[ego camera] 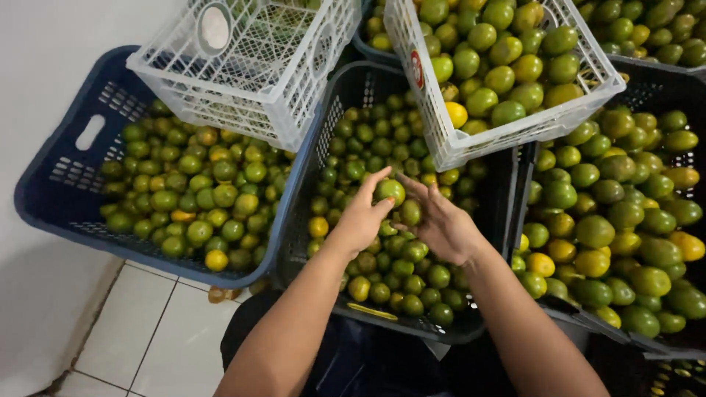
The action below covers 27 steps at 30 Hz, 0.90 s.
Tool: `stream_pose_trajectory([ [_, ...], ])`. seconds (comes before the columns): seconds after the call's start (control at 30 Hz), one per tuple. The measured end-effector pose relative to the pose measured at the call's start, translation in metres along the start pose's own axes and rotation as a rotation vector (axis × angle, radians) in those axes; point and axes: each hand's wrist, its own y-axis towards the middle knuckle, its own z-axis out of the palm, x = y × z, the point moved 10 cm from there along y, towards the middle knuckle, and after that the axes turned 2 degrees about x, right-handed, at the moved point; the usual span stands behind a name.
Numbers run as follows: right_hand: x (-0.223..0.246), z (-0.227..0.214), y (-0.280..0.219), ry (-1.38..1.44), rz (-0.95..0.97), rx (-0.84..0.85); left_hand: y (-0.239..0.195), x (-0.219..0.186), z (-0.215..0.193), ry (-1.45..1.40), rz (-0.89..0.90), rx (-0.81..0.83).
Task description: The person sorts green and yellow citrus fruits by hand, moving them between several plastic baskets. The person repeatedly picks up individual fruits, inspects them, and places them into different baskets.
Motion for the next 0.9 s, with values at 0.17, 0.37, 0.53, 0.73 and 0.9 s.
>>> stream_pose_trajectory([
  [0.17,0.013,-0.012,-0.001,-0.178,-0.021,-0.116,0.008,-0.007,-0.019,-0.207,0.029,-0.142],
  [0.37,-0.005,-0.073,0.01,-0.982,0.074,-0.278,0.031,0.016,-0.052,-0.661,0.19,-0.299],
  [0.53,-0.06,-0.1,0.014,-1.595,0.463,-0.154,0.041,0.018,-0.074,-0.801,0.308,-0.343],
  [0.73,-0.117,-0.118,0.014,-1.915,0.747,-0.002,0.051,0.029,-0.082,-1.0,0.358,-0.286],
  [0.9,-0.102,-0.124,0.029,-1.8,0.684,-0.002,0.051,0.037,-0.079,-1.124,0.343,-0.248],
])
